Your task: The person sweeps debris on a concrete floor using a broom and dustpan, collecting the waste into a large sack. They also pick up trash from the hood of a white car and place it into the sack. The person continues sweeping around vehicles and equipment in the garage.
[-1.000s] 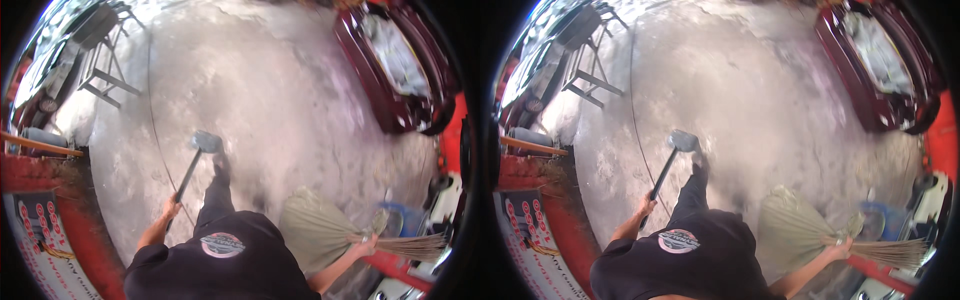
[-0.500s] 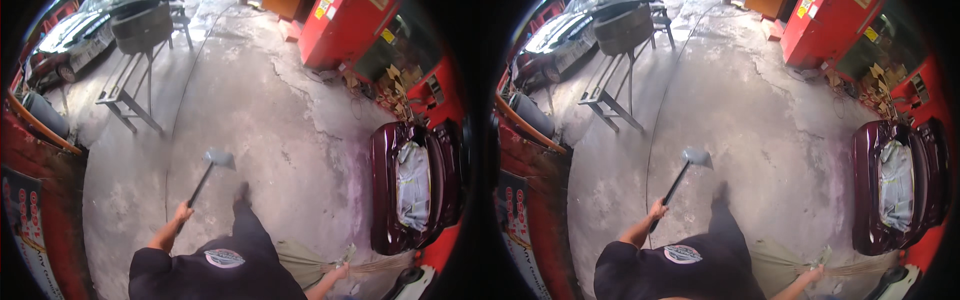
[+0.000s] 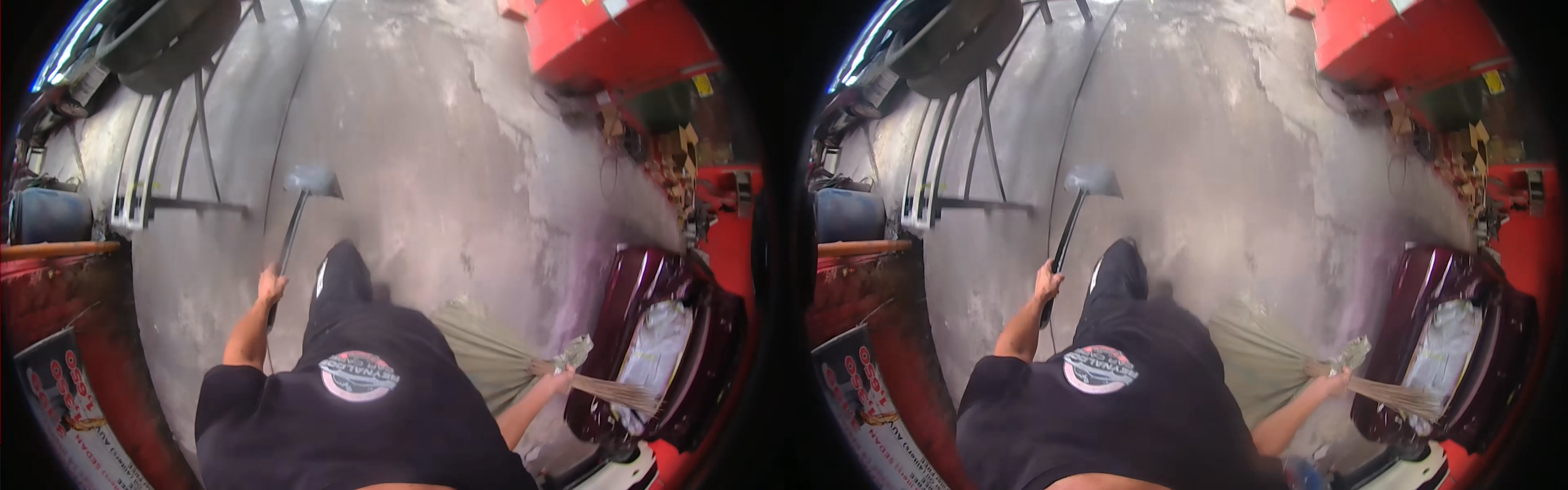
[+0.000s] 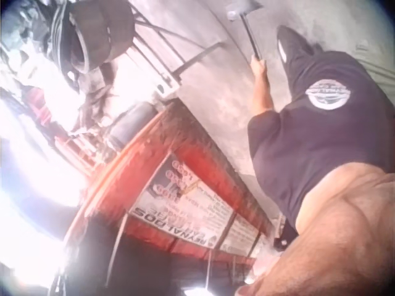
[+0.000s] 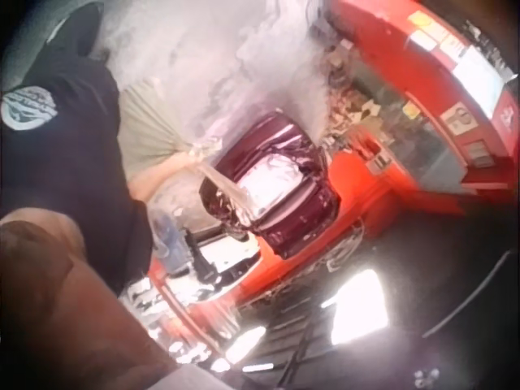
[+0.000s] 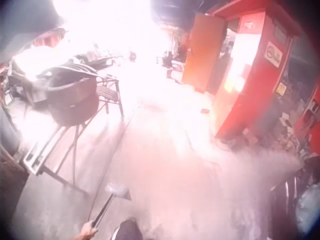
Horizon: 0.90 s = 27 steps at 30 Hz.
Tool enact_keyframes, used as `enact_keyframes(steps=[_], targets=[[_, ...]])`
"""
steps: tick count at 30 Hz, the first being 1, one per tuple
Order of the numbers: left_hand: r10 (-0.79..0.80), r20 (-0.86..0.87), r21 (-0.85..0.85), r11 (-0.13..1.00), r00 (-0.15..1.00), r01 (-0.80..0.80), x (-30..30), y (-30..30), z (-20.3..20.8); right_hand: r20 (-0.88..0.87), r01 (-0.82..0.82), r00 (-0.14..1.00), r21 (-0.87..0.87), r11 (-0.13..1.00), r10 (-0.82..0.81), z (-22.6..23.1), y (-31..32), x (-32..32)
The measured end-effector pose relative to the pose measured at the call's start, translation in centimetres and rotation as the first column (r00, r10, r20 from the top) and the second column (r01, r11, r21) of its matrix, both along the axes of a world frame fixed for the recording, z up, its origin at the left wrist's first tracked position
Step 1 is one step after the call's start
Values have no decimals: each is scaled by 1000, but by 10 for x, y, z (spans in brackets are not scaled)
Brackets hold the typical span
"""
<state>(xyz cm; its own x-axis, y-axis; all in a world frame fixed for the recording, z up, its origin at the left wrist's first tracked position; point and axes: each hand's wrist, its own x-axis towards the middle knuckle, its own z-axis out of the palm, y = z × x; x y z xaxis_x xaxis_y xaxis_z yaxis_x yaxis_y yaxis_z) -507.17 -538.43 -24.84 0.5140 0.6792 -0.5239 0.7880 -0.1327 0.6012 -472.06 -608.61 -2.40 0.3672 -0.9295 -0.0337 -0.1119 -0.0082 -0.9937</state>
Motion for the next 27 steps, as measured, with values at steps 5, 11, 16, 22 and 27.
enact_keyframes(steps=[5,11,16,22,27], targets=[[78,-36,-28,996,996,-79,140,143,-34,84,-133,988,18,991,131,-11,175,167],[8,-22,-20,1000,1000,-8,332,315,-49,-34,104,994,85,991,-101,-15,362,328],[40,31,-112,993,999,-36,512,462,16,-7,170,985,117,978,-170,-7,494,434],[44,183,-120,993,982,-22,731,644,-13,14,156,988,63,986,-157,-38,634,635],[31,176,-61,998,984,-21,887,787,6,32,162,985,149,975,-168,-37,750,823]])
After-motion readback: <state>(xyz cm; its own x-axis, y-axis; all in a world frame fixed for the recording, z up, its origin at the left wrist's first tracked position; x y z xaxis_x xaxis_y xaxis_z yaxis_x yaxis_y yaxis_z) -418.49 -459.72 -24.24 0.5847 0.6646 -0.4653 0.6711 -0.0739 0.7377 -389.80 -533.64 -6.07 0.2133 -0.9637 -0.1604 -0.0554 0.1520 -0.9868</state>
